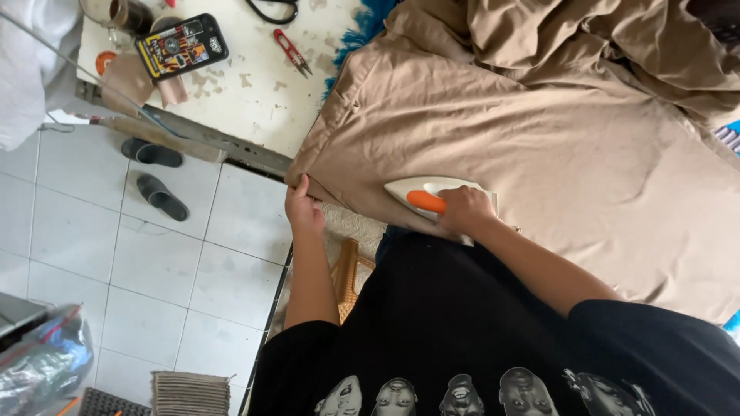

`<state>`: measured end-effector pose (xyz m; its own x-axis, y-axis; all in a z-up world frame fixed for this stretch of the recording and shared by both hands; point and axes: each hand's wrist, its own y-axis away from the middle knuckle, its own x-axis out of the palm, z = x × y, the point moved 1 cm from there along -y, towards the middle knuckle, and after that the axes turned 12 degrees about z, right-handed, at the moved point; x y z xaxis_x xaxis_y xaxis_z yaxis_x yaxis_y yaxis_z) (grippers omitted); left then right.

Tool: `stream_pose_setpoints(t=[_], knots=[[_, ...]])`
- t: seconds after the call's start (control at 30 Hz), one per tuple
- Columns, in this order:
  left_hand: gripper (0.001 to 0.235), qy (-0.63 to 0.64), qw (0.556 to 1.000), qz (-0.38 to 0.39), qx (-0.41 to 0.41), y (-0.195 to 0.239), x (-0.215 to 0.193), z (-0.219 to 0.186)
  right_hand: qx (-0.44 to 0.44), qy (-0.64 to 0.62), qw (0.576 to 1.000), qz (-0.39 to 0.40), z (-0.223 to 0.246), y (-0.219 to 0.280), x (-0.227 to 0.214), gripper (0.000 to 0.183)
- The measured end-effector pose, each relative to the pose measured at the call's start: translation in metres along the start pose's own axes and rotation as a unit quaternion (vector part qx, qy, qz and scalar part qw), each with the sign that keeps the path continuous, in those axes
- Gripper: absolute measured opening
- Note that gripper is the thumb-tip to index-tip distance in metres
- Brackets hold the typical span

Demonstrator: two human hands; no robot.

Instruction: The person smooths a brown garment on a table, sprays it with water, and irons it with an electric iron. They repeatedly adjust the fabric and move the iron across different sections to remove wrinkles.

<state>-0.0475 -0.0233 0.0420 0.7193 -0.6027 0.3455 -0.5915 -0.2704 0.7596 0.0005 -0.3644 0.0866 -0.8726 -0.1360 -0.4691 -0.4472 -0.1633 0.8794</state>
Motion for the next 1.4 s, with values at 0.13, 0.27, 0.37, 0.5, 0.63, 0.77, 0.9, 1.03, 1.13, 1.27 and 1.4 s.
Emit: stream_pose_setpoints(t=[0.13,0.27,0.37,0.5,0.63,0.77,0.9,1.03,1.13,1.27,1.4], knots=[[0.04,0.011,1.0,-0.014,-0.003,-0.076,-0.079,0.062,0.001,-0.023,0.998,-0.053,0.042,-0.021,-0.043,0.042],[0.04,0.044,0.997,-0.029,0.056,-0.088,-0.084,0.071,-0.025,-0.035,0.992,-0.119,0.077,-0.055,-0.081,0.039],[0.038,0.063,0.996,-0.031,0.053,-0.08,-0.078,0.067,-0.034,-0.015,0.994,-0.099,0.081,-0.052,-0.079,0.039],[0.04,0.075,0.996,-0.027,0.047,-0.066,-0.058,0.05,-0.039,0.005,0.998,-0.056,0.064,-0.028,-0.051,0.04],[0.03,0.076,0.997,-0.006,0.018,-0.06,-0.058,0.045,-0.011,0.018,1.0,-0.023,-0.006,0.013,0.004,0.041],[0.03,0.103,0.991,-0.012,0.09,-0.067,-0.061,0.051,0.012,-0.055,0.972,-0.23,-0.087,0.068,0.023,0.033],[0.032,0.094,0.989,-0.001,0.111,-0.041,-0.038,0.033,0.214,-0.237,0.914,-0.249,-0.222,0.039,0.049,0.046],[0.032,0.092,0.99,0.037,0.096,-0.029,-0.026,0.034,0.24,-0.435,0.823,-0.275,-0.29,0.032,0.044,0.018],[0.057,0.105,0.988,0.066,0.09,0.015,0.011,0.041,0.199,-0.533,0.779,-0.264,-0.267,0.034,0.041,0.028],[0.059,-0.008,0.998,0.063,0.013,0.033,0.012,0.084,0.133,-0.342,0.92,-0.138,-0.141,0.082,0.005,0.043],[0.058,-0.072,0.996,0.022,0.051,0.034,0.011,0.098,0.107,-0.204,0.961,-0.154,-0.071,0.006,0.081,0.04]])
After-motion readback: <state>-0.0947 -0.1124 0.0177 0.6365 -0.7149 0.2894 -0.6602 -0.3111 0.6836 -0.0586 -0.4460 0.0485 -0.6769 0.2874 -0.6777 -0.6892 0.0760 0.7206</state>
